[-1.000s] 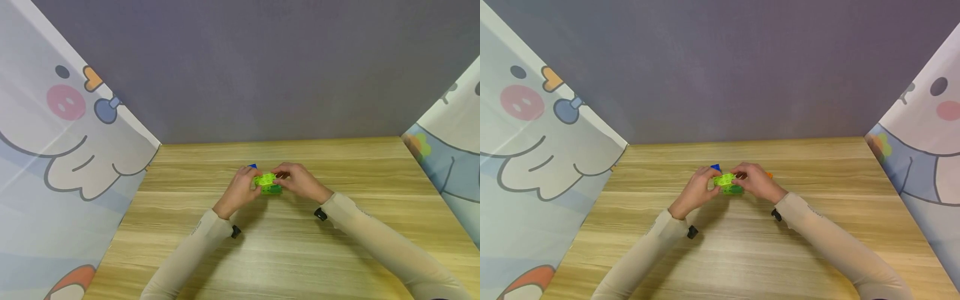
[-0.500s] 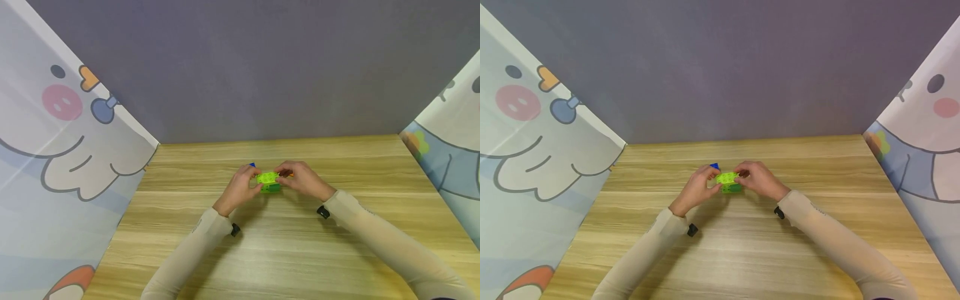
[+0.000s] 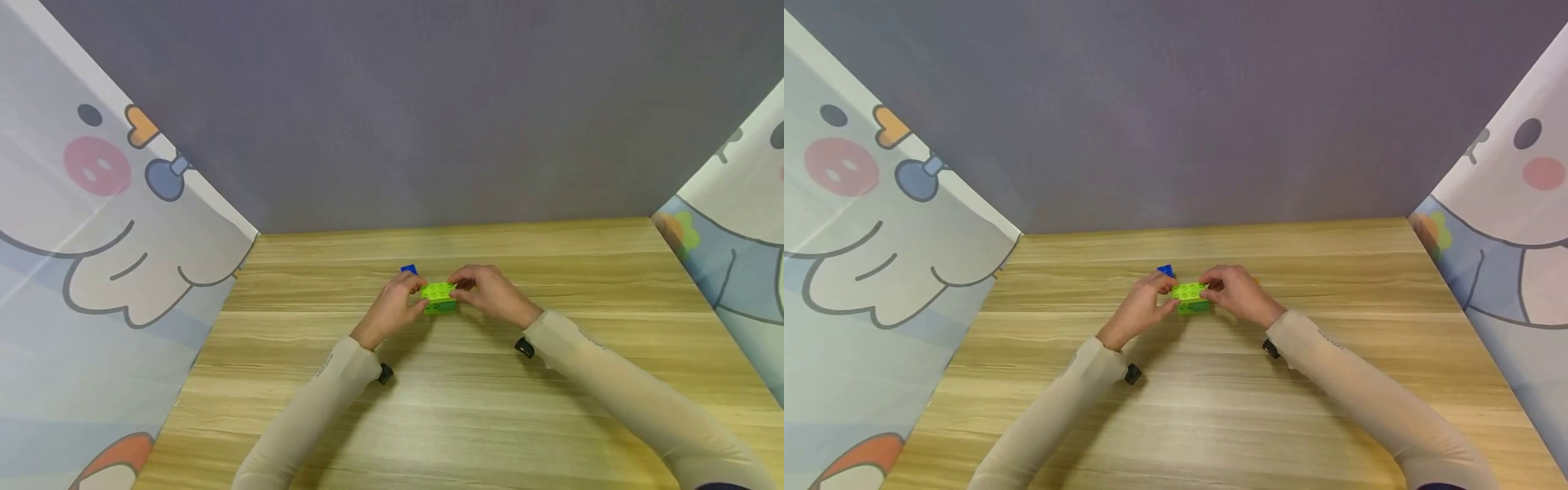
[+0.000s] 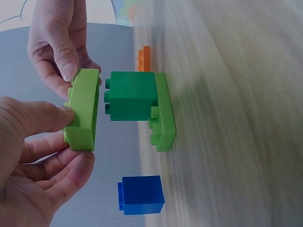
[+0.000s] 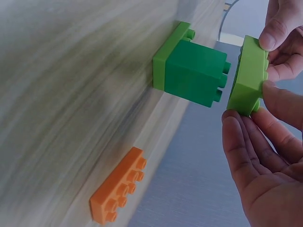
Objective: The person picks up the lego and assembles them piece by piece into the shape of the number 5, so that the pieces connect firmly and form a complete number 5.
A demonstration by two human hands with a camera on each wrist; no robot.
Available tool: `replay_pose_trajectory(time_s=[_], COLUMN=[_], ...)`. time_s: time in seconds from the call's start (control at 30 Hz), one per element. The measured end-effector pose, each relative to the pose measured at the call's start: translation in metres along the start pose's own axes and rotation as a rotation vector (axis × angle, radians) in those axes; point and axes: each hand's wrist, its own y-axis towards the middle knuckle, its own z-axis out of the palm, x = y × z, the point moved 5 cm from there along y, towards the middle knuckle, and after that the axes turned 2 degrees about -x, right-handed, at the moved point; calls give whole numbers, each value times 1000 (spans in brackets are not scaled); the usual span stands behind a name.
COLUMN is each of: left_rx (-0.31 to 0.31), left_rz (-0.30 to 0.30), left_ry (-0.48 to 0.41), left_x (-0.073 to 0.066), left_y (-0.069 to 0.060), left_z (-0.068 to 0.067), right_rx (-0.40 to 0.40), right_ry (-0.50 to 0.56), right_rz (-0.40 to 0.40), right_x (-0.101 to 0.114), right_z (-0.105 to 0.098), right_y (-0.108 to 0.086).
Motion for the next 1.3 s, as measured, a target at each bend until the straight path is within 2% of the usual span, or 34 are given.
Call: replay_pose_trajectory(time_s=[0.23, 0.7, 1.3], left_rx=[33, 10, 38], left_rz=[-32, 3, -23], left_ry=[17, 18, 31], left_x=[3, 5, 8], left_y=[0, 3, 2], left_z=[4, 5, 11], right_rx=[12, -8, -10], right_ry=[20, 18, 46], right_rz=[30, 26, 60], right_x=[-3, -6, -6], right_z=[4, 2, 8], right_y=[1, 2, 1])
